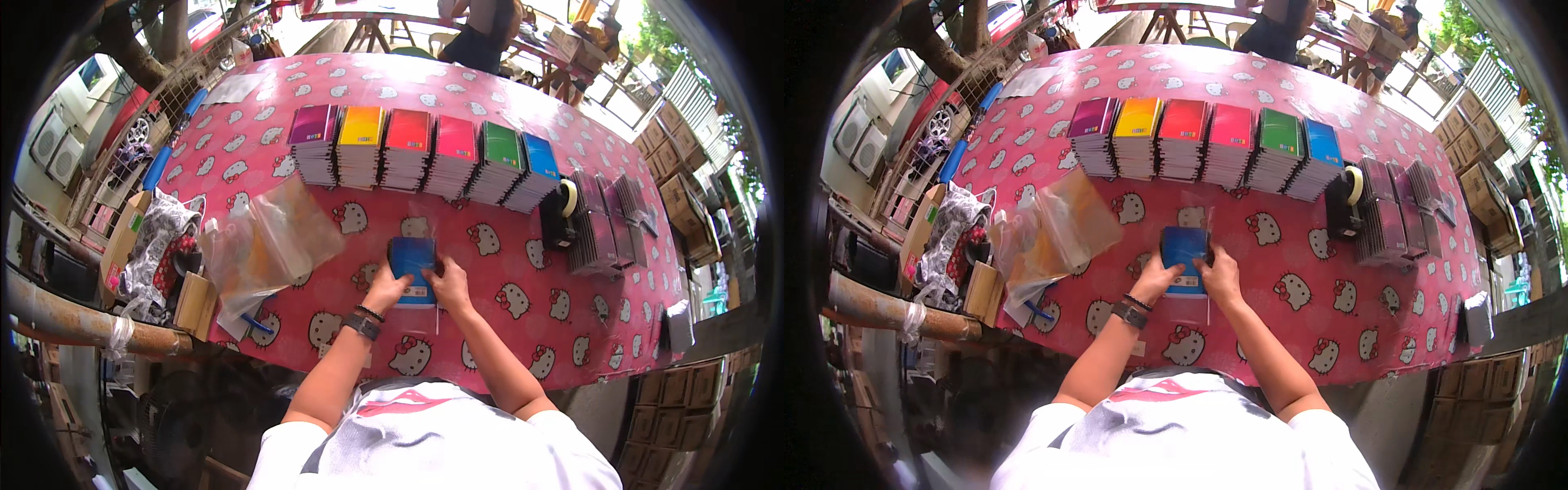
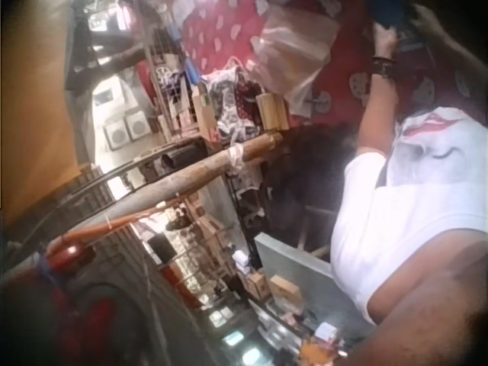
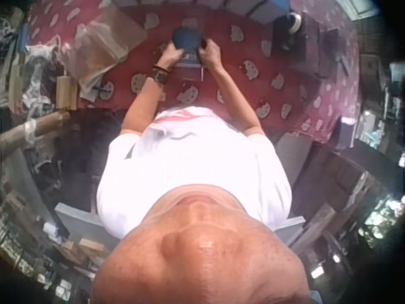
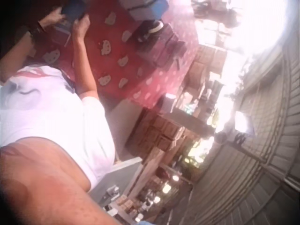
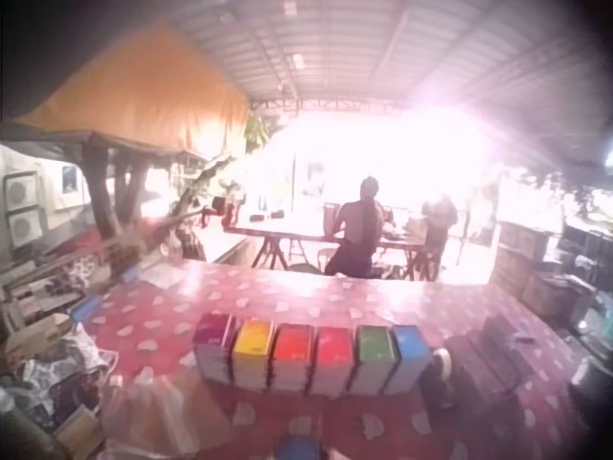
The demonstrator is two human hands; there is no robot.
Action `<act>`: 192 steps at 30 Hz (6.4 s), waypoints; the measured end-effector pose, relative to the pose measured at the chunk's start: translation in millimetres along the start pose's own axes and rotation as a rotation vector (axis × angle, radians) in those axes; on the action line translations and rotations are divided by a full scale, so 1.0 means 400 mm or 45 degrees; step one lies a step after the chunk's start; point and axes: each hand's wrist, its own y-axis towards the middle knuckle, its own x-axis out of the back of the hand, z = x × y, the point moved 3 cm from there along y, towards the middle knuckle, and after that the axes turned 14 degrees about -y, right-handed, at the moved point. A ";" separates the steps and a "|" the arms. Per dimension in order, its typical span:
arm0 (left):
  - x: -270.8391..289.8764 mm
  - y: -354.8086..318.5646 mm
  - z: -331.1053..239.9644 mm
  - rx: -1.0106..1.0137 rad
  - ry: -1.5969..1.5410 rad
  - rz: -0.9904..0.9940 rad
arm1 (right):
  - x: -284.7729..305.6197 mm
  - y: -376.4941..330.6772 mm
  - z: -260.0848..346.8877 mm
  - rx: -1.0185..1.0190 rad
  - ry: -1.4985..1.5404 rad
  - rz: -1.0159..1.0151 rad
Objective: The person picks up notebooks of various colors from stacks on a table, bundles them together, and places the bundle into a plastic bag. They then seal the plastic bag using tape from a dispenser.
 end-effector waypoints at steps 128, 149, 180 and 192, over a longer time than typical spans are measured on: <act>-0.029 0.010 -0.084 -0.498 1.401 0.612 | 0.590 0.177 -0.565 -0.382 -0.144 -0.939; -0.014 0.023 -0.091 -0.467 1.001 0.519 | 0.138 0.039 0.074 -0.145 -0.983 0.537; -0.002 -0.185 -0.119 -0.693 0.284 0.203 | 0.230 -0.150 -0.041 0.535 0.303 0.031; -0.016 -0.197 -0.223 -0.816 1.105 0.572 | 0.215 -0.083 0.037 0.934 -0.243 0.507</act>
